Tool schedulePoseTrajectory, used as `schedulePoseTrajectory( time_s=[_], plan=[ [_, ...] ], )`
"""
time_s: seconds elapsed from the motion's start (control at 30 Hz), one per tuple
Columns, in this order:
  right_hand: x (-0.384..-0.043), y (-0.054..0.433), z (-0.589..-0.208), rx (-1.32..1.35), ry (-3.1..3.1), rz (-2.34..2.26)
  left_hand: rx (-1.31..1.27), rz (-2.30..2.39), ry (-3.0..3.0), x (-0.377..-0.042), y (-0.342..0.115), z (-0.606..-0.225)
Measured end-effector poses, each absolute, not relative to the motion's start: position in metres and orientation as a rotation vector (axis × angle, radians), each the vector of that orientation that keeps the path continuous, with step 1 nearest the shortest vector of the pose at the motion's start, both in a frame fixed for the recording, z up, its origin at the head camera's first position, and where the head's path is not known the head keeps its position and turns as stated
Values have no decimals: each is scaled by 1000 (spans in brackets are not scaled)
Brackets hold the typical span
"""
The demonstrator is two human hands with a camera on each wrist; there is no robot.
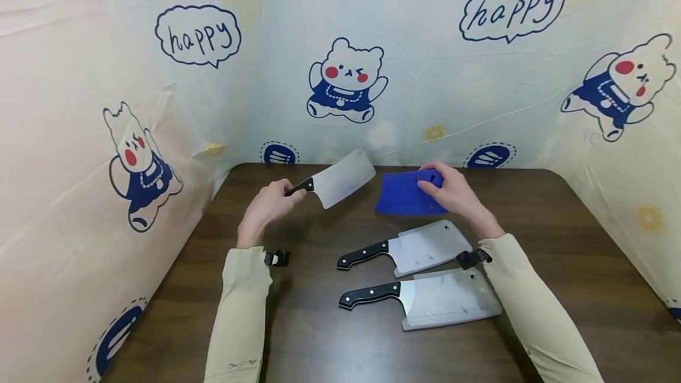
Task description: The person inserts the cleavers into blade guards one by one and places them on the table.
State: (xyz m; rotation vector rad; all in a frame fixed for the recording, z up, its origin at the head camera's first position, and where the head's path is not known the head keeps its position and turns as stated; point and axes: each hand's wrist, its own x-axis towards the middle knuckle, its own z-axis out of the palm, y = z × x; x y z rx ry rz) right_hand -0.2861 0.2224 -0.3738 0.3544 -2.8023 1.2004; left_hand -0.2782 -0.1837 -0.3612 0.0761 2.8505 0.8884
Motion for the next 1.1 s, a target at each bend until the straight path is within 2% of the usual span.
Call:
schedulePoseTrajectory(
  time_s=[0.47, 0.77, 1.1],
  plan=[
    [-255, 265, -345, 207, -2532, 1346, 319, 1107, 2793, -263, -190, -342],
    [-238, 283, -340, 154, -2497, 1466, 487, 1177, 2661, -260, -195, -339],
    [-234, 295, -343, 151, -2369, 1614, 521, 1280, 2601, -257, -197, -343]
  ],
)
